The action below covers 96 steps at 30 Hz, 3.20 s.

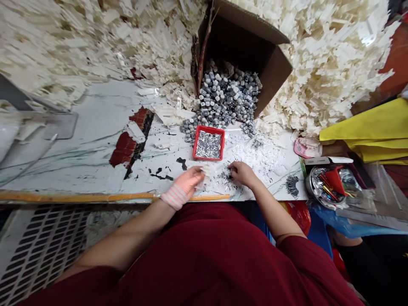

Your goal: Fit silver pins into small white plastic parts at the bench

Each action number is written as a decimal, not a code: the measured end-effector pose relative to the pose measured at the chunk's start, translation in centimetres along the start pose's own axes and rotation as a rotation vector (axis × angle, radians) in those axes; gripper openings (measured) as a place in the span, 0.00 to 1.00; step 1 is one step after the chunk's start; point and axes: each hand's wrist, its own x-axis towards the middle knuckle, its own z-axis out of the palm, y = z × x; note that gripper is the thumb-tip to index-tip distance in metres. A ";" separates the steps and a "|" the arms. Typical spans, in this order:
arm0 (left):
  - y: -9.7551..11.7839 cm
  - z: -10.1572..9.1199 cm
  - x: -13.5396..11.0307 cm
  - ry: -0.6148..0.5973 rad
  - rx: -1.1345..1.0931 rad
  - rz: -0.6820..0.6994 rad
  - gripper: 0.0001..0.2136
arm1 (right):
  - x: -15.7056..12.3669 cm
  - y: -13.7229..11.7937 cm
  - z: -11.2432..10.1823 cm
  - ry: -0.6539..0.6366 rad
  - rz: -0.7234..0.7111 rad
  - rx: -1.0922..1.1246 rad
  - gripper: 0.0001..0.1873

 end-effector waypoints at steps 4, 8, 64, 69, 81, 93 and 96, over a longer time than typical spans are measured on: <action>-2.7 2.6 1.2 -0.128 0.021 -0.010 0.22 | -1.6 -0.6 -0.5 0.162 0.055 0.546 0.09; -3.1 3.4 1.7 -0.100 0.152 0.015 0.15 | -2.3 -2.6 0.3 0.113 -0.047 0.778 0.14; -3.0 0.9 0.6 -0.038 0.365 -0.041 0.13 | -2.9 -5.9 3.4 0.112 -0.035 0.479 0.07; -2.9 1.0 0.7 -0.049 0.334 -0.047 0.12 | -1.2 -2.9 2.5 -0.065 0.000 0.646 0.10; -3.2 0.6 1.3 -0.004 0.273 -0.098 0.13 | 3.5 -1.2 0.5 -0.020 -0.045 -0.231 0.11; -1.9 2.2 1.1 0.046 0.226 -0.028 0.13 | -1.7 -4.7 1.9 0.048 -0.063 0.691 0.11; -1.9 2.0 0.8 0.041 0.238 -0.025 0.14 | -2.2 -5.6 1.8 0.089 -0.081 0.562 0.08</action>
